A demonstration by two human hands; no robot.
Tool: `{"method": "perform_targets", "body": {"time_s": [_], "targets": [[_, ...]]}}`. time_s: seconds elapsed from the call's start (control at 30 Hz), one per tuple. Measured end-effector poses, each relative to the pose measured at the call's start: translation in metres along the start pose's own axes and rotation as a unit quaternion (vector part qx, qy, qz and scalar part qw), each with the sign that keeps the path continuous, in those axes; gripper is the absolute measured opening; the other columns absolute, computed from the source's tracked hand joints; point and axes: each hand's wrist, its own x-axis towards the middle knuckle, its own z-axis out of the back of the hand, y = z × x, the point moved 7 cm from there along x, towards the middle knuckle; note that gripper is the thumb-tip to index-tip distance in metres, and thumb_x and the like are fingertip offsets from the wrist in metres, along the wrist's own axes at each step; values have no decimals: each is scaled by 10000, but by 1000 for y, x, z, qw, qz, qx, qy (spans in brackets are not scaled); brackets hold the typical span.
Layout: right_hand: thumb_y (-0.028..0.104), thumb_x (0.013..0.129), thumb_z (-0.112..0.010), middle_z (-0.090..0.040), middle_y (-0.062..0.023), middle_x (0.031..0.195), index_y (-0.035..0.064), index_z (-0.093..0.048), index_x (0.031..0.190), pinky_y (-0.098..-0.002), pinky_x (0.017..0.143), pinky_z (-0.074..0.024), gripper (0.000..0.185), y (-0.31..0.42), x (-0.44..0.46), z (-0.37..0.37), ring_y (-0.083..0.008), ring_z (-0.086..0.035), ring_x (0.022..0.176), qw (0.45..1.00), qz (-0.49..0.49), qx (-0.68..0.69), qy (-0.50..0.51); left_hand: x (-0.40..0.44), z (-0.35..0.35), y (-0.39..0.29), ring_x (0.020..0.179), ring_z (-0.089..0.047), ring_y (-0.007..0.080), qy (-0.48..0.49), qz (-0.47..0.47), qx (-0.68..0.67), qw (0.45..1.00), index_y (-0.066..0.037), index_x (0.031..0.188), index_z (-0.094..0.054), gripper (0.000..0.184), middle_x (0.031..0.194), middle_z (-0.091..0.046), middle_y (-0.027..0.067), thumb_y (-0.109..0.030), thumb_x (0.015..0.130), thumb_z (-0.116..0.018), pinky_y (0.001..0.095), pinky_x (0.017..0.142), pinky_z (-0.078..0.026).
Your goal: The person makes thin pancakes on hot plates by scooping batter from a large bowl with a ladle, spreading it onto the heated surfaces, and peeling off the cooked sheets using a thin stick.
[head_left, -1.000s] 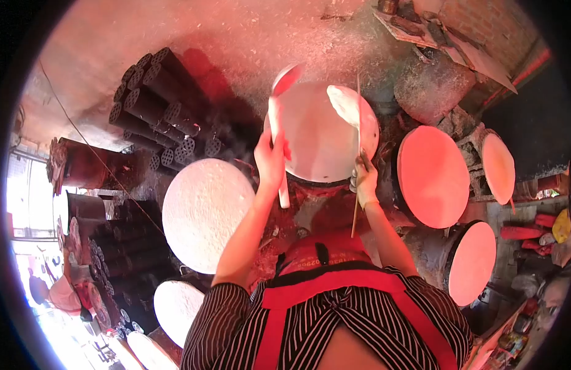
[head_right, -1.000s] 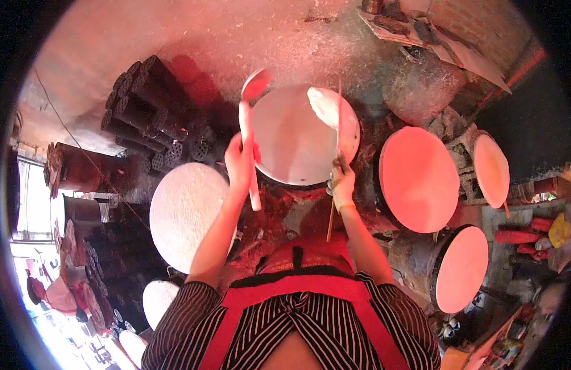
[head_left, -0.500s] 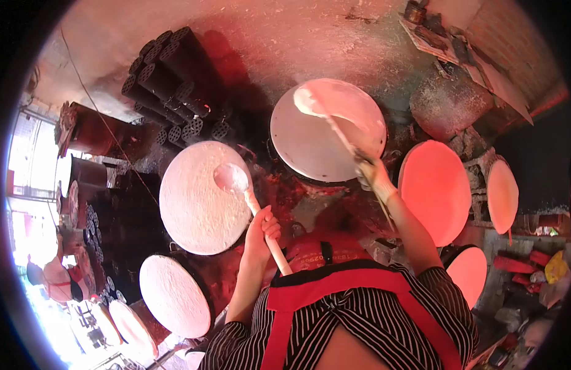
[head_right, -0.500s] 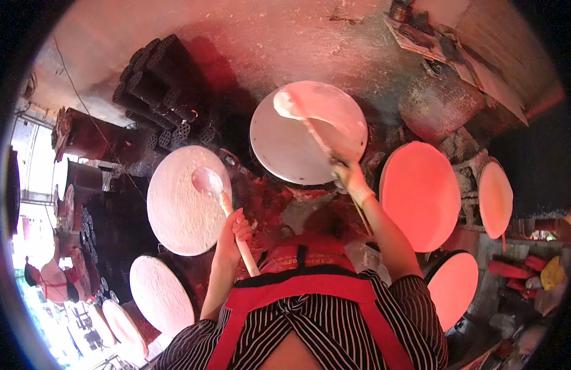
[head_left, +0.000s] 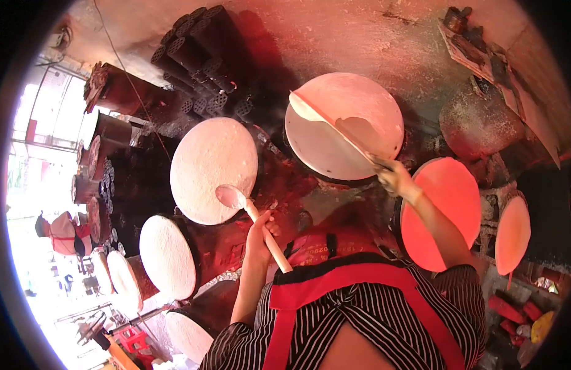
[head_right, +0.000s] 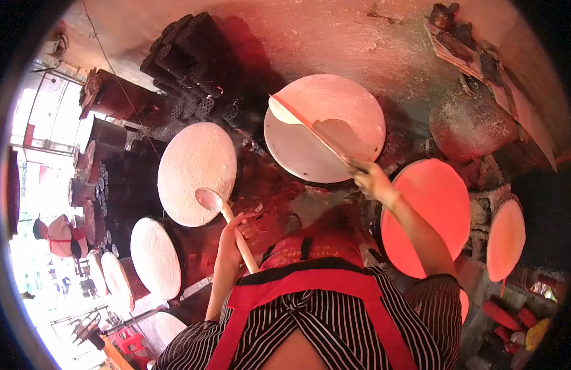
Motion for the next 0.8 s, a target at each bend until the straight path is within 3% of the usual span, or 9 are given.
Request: {"method": "perform_targets", "body": {"time_s": [0.1,0.2,0.3,0.4,0.47,0.53,0.63,0.73,0.8], "targets": [[-60,844,-409,-434,6,583,0,-527,1346,-275,337,-269,519,-5,11,64,-74,-343,367,992,-1,-25,-122,-17,1,0,541,-520,152,-81,-36,45,995,-76,826,-562,149,685,-564,22,-162,892,-664,285,523,-456],[100,959,-535,-410,38,575,132,-560,1352,-259,330,-266,395,30,45,76,-65,-316,368,982,30,30,-185,-25,3,9,591,-581,168,-96,-44,49,993,-101,786,-570,161,738,-618,39,-179,887,-668,289,550,-487],[153,966,-579,-377,62,566,226,-554,1375,-249,331,-244,417,-9,121,69,-58,-285,374,998,22,-34,-54,-35,8,28,682,-633,185,-96,-51,47,993,-92,839,-603,115,797,-651,50,-176,893,-660,306,636,-529],[140,969,-566,-370,68,567,224,-550,1383,-241,340,-235,423,16,56,52,-48,-283,391,995,28,-84,45,-54,9,52,864,-657,196,-116,-66,34,990,-66,965,-618,135,923,-666,66,-175,894,-658,321,767,-539],[-1,924,-472,-405,62,574,169,-551,1378,-241,337,-244,491,15,41,79,-51,-305,382,991,-9,-15,135,-71,1,69,973,-657,202,-131,-75,23,988,-51,1038,-617,192,1005,-669,75,-172,894,-657,325,842,-533],[0,904,-457,-412,59,571,164,-580,1329,-245,337,-238,472,5,71,114,-56,-318,379,998,7,-21,65,-94,-2,82,1143,-599,214,-182,-65,24,981,-32,1142,-583,283,1159,-638,87,-153,895,-648,334,978,-482],[103,921,-488,-430,43,568,115,-612,1197,-257,341,-250,302,48,81,95,-71,-343,380,998,29,-34,-45,-99,10,94,1195,-574,205,-173,-75,15,982,-27,1172,-576,293,1200,-628,79,-135,905,-629,318,1016,-458],[156,940,-527,-421,47,568,118,-624,1181,-269,337,-255,263,11,69,66,-70,-335,374,997,-55,-32,45,-97,19,91,1189,-569,177,-156,-76,5,985,-27,1165,-589,279,1180,-633,52,-131,908,-625,302,1012,-454],[166,961,-586,-427,43,562,143,-645,1228,-264,330,-262,274,-2,15,58,-66,-338,370,996,-7,-43,80,-91,17,85,1159,-577,166,-162,-78,45,983,-32,1137,-611,251,1161,-634,39,-132,907,-628,290,989,-461]]}}
